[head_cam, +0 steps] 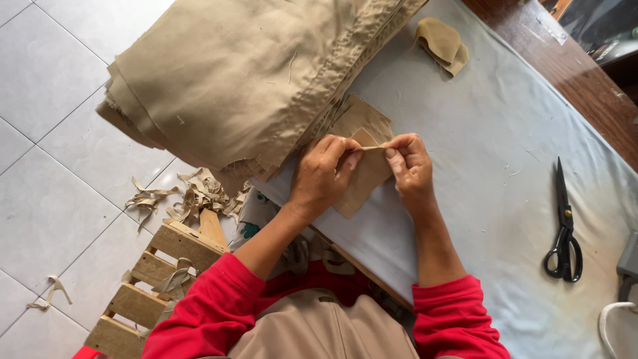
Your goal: The person cuts a small piece of beige fabric using scissors, then folds and manipulates it with both hands. The person repeats this process with another piece of fabric, cutting and folding it similarly.
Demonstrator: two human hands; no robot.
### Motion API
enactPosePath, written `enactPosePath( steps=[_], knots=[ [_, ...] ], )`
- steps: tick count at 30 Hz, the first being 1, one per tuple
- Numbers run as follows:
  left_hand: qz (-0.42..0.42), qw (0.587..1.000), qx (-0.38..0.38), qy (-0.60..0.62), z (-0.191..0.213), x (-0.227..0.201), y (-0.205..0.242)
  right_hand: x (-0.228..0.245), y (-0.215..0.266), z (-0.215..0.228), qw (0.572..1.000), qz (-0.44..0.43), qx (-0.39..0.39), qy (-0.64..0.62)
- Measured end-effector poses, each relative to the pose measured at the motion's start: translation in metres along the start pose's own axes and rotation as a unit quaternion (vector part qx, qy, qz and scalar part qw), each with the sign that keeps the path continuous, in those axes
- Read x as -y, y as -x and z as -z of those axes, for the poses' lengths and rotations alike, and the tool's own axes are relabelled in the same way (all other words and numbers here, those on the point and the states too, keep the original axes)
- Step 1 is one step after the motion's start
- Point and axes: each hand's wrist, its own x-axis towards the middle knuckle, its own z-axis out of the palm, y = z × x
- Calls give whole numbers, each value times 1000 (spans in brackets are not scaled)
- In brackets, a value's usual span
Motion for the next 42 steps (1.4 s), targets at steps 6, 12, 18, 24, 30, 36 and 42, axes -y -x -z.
enactPosePath(
  steps=[6, 12, 18, 24, 30, 36, 42],
  knots=[
    [18, 999, 27, 21, 6, -12, -8, 5, -3, 14, 996, -51, 72, -24],
    [57, 997, 23, 50, 8, -22, 1, 14, -5, 14, 982, -130, -27, -138],
    [173, 926, 41, 334, -13, -45, 14, 8, 23, 59, 915, -182, -154, -325],
    [275, 765, 96, 574, -80, -100, 41, -42, 83, 111, 872, -200, -192, -403],
    [309, 789, 112, 519, -131, -113, 45, -53, 94, 128, 864, -212, -168, -425],
    [361, 802, 80, 470, -145, -106, 43, 6, 95, 164, 939, -191, -179, -224],
    [367, 752, 120, 534, -134, -110, 26, -66, 185, 315, 797, -108, -315, 504]
  ],
)
